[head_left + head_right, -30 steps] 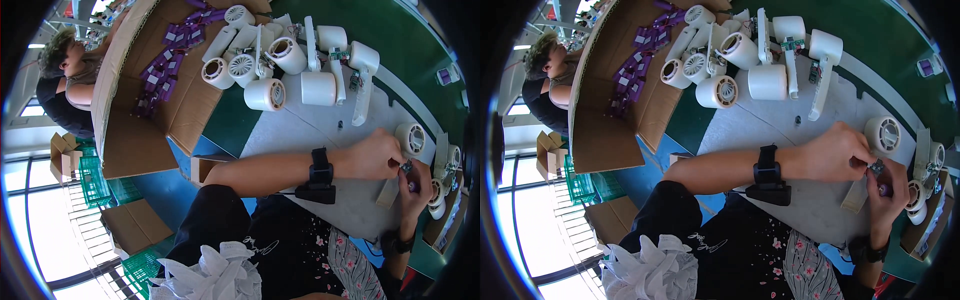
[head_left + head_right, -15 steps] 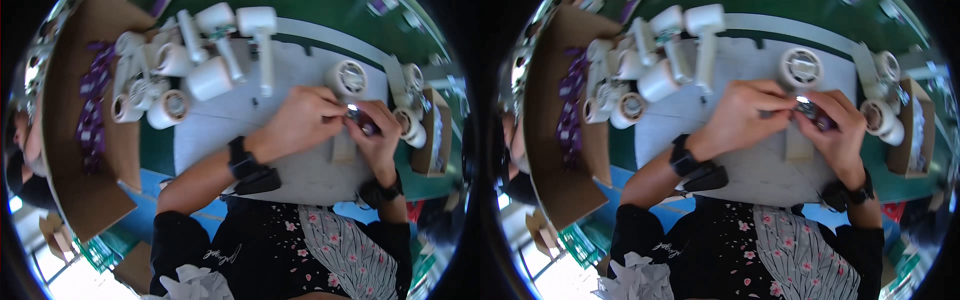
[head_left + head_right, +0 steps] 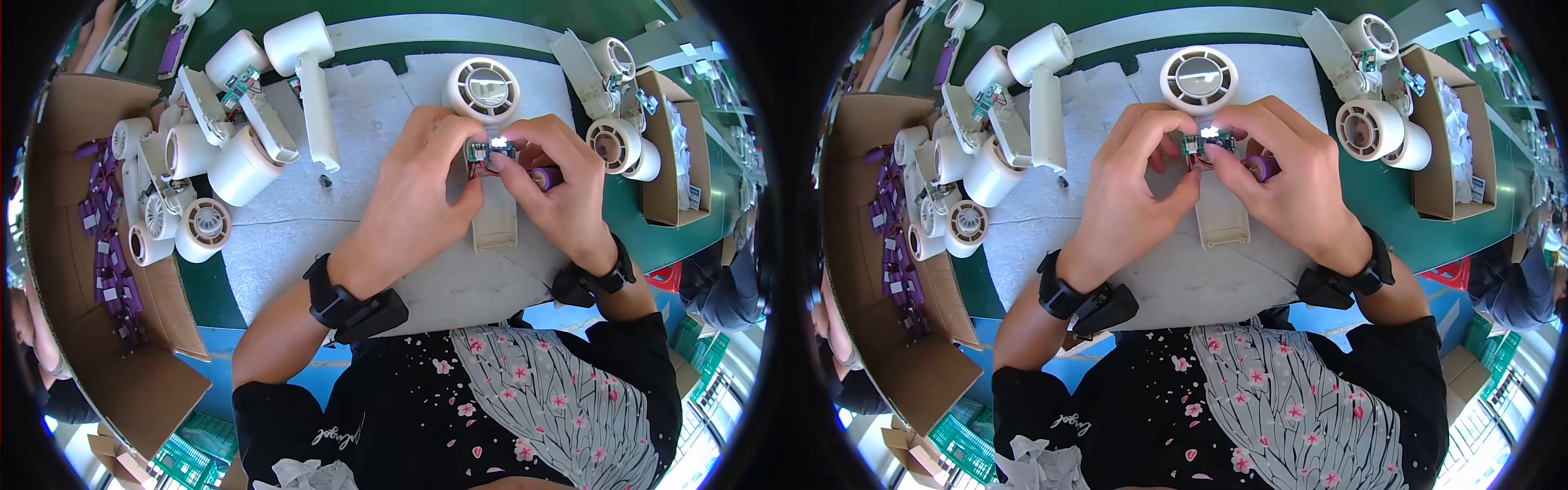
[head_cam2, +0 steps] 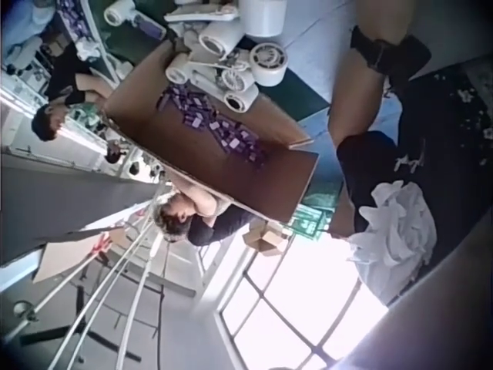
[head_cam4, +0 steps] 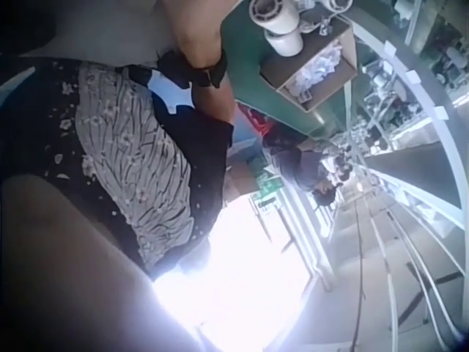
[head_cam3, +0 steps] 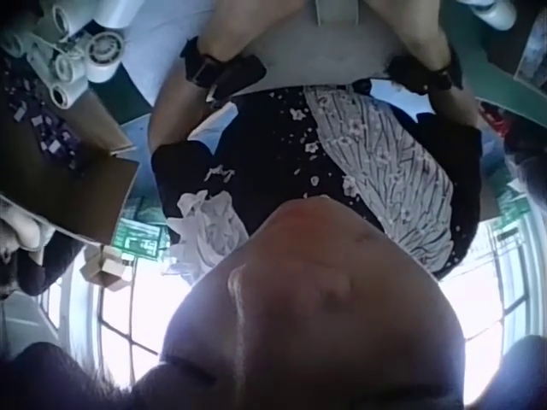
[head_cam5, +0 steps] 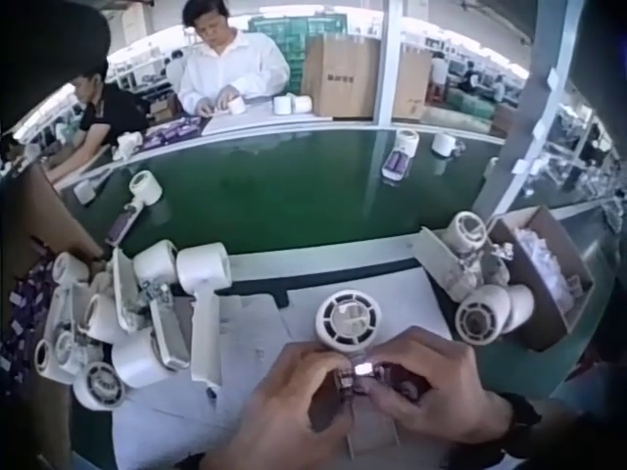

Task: The person assembles a handheld fan by connecting a battery pack to a circuit board and fitting them into the plastic housing. After testing the fan, they set it aside and retrieve another battery pack to repeat the process.

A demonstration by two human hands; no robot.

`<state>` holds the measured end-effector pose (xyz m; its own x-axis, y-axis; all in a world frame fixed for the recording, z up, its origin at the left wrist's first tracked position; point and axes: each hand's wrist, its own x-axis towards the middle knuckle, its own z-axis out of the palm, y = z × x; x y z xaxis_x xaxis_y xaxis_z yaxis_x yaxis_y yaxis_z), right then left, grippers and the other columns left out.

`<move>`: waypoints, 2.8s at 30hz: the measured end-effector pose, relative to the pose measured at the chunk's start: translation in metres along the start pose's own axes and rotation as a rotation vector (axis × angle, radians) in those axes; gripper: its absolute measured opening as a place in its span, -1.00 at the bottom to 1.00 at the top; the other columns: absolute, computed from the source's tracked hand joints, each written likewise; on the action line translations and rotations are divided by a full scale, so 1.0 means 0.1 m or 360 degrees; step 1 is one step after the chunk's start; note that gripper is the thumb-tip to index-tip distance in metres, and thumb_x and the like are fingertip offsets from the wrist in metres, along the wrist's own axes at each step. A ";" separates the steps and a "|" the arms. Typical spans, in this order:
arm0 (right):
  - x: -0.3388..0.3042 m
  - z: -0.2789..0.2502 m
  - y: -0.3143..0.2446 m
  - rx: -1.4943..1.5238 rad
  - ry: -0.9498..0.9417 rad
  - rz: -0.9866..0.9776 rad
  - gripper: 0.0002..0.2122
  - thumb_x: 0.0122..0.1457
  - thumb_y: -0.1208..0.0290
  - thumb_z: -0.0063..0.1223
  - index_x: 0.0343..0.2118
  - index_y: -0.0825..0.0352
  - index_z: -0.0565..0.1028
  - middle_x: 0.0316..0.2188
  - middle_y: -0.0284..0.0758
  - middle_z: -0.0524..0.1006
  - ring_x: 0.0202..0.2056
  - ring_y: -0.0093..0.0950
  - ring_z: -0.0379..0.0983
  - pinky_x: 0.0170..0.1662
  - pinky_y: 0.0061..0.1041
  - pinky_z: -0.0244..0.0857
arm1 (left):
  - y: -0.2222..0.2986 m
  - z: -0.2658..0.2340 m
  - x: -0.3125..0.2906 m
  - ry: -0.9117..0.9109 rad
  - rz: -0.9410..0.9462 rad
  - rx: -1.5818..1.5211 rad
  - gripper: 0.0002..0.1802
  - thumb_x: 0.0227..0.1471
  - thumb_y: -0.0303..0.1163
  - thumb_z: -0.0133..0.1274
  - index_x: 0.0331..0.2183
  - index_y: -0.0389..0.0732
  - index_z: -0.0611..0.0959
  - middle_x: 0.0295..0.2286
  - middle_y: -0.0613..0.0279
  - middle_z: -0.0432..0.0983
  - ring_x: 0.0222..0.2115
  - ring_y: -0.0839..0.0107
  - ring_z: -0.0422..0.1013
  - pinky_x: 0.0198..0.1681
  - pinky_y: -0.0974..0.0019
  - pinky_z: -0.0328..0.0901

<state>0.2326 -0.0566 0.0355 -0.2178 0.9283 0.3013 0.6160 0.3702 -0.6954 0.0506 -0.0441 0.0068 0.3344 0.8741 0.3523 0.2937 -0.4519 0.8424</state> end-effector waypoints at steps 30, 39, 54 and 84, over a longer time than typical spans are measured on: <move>0.01 -0.09 0.00 0.0070 -0.0189 0.0121 -0.82 -0.01 0.59 0.18 -0.31 0.35 0.49 -0.43 -0.36 0.47 -0.52 -0.65 0.38 -0.49 -0.69 0.21 | 0.19 -0.16 0.01 -0.0289 -0.0824 -0.0277 -0.82 -0.11 -0.52 0.21 -0.41 -0.34 0.55 -0.52 0.19 0.53 -0.56 0.48 0.49 -0.53 0.45 0.35; 0.00 -0.07 0.03 0.0008 -0.0232 -0.0084 -0.79 -0.07 0.63 0.20 -0.32 0.34 0.52 -0.37 -0.35 0.46 -0.52 -0.60 0.37 -0.49 -0.66 0.24 | 0.18 -0.12 0.01 -0.0285 -0.0597 -0.0293 -0.60 -0.11 -0.61 0.16 -0.18 -0.28 0.42 -0.19 0.14 0.48 -0.48 0.54 0.50 -0.48 0.46 0.40; -0.01 -0.04 0.00 -0.0105 -0.0142 -0.0134 -0.80 -0.06 0.62 0.22 -0.31 0.34 0.54 -0.36 -0.31 0.48 -0.53 -0.59 0.39 -0.51 -0.67 0.27 | 0.16 -0.07 0.00 -0.0258 -0.0667 -0.0265 -0.63 -0.11 -0.64 0.11 -0.20 -0.29 0.42 -0.24 0.14 0.52 -0.48 0.49 0.54 -0.48 0.46 0.40; -0.02 -0.04 -0.03 -0.0057 -0.0115 0.0118 -0.75 -0.06 0.57 0.23 -0.27 0.35 0.47 -0.50 -0.39 0.47 -0.56 -0.66 0.36 -0.53 -0.70 0.20 | 0.15 -0.07 -0.04 -0.0248 -0.0278 -0.0094 -0.57 -0.12 -0.71 0.06 -0.14 -0.18 0.66 -0.22 0.10 0.55 -0.40 0.49 0.52 -0.39 0.48 0.42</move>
<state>0.2340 -0.0592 0.0391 -0.2242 0.9536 0.2011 0.6586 0.3003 -0.6900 0.0472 -0.0528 0.0212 0.4184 0.8980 0.1358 0.3076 -0.2808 0.9091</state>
